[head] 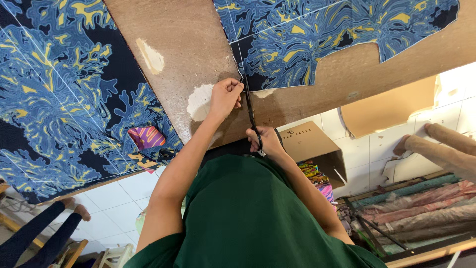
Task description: The person uses shears to cut a large piece of blue and yellow patterned fabric laid out on a table. They follow white chalk lines to cut out a specific shape, adjusting the fabric as needed.
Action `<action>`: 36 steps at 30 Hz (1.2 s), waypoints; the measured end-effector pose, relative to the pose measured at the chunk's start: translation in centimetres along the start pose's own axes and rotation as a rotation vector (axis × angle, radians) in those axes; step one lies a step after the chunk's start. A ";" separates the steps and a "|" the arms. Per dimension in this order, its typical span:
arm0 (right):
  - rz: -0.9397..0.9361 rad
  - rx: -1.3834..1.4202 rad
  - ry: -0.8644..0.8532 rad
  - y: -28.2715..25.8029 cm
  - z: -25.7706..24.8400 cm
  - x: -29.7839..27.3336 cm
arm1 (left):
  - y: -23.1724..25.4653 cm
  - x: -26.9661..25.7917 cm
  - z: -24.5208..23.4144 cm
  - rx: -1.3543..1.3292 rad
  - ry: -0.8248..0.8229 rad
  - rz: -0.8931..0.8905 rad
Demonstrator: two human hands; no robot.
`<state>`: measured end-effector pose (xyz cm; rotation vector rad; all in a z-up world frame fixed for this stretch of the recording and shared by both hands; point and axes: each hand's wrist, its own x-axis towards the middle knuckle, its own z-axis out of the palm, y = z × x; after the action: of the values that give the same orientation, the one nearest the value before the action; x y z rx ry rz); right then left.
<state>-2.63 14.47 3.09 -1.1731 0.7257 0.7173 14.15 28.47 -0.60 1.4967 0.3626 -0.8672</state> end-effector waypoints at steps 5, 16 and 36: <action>-0.071 -0.001 -0.078 -0.4 -0.9 -0.3 | 0.0 0.1 -0.4 -0.063 -0.036 -0.006; -0.054 0.048 -0.047 -1.1 -0.4 2.3 | -0.2 0.4 -0.6 -0.097 -0.063 -0.024; -0.012 0.029 -0.006 -4.7 -1.5 4.8 | -1.4 1.3 -1.0 -0.109 -0.067 -0.040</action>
<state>3.76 12.53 1.42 -1.1469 0.7214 0.6982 14.36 29.32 -2.56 1.3604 0.3855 -0.9123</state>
